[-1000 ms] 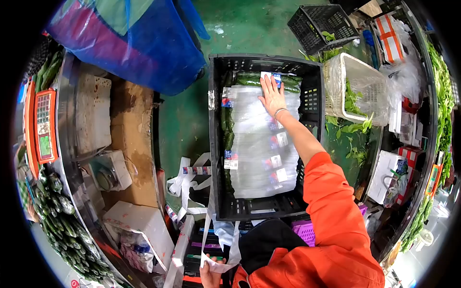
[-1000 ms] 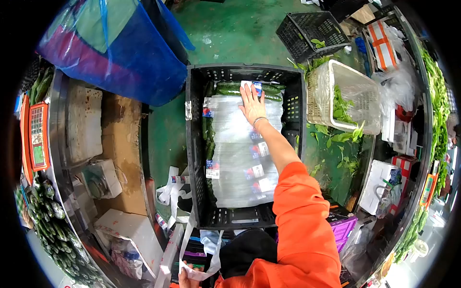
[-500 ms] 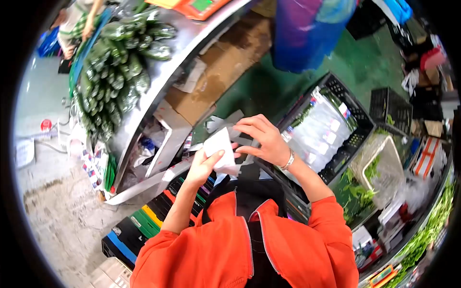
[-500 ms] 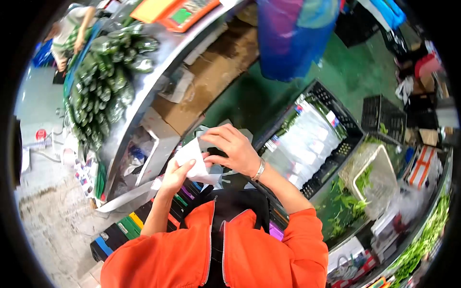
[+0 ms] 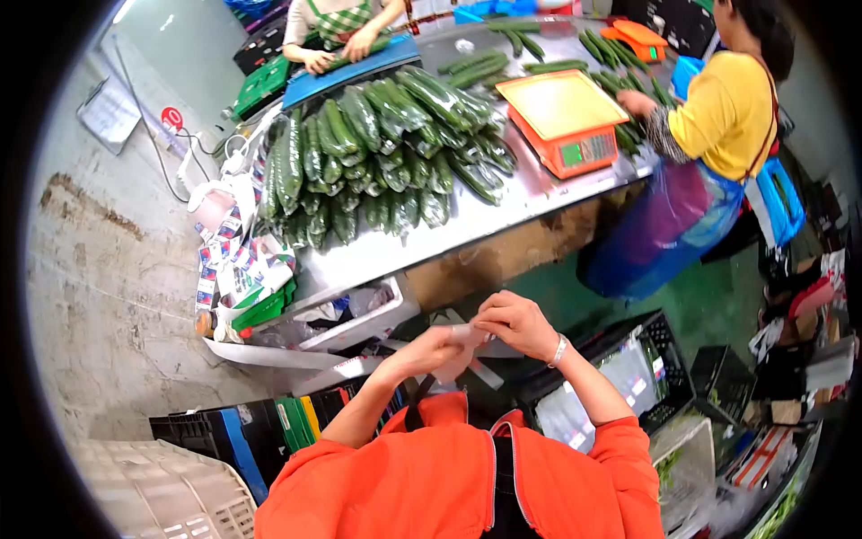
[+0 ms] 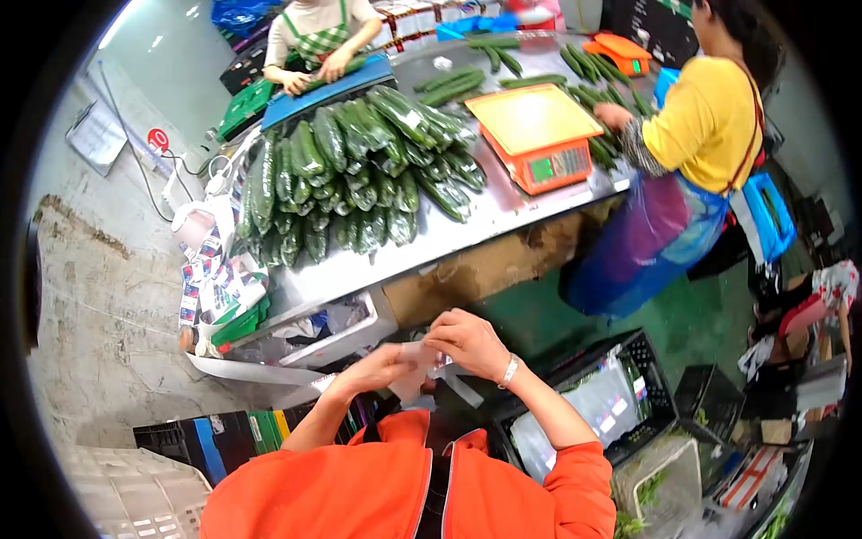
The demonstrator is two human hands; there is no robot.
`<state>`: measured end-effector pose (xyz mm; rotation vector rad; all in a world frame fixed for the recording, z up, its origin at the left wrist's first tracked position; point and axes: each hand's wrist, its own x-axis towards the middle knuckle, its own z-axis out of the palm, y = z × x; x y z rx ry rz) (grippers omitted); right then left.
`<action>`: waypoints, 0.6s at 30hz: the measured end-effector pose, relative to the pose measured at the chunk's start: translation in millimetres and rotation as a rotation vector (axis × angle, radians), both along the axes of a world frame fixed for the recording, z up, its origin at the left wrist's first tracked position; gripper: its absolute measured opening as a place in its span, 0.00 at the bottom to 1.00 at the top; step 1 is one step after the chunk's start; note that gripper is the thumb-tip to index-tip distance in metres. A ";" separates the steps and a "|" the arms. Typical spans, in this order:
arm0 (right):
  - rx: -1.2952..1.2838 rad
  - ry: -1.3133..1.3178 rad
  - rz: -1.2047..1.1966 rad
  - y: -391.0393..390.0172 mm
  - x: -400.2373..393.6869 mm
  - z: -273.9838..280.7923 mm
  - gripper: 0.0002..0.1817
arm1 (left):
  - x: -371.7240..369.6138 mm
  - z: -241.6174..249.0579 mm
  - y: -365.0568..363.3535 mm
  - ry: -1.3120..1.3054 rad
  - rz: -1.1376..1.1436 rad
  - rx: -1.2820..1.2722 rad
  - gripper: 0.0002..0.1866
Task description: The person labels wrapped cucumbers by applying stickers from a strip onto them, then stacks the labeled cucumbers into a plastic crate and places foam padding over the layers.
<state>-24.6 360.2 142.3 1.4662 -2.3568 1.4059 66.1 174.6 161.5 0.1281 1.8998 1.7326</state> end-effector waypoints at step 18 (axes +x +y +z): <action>-0.763 -0.761 -0.510 0.2 -52.0 2.9 0.09 | -314.1 12.9 -186.4 0.710 1.332 -1.159 0.33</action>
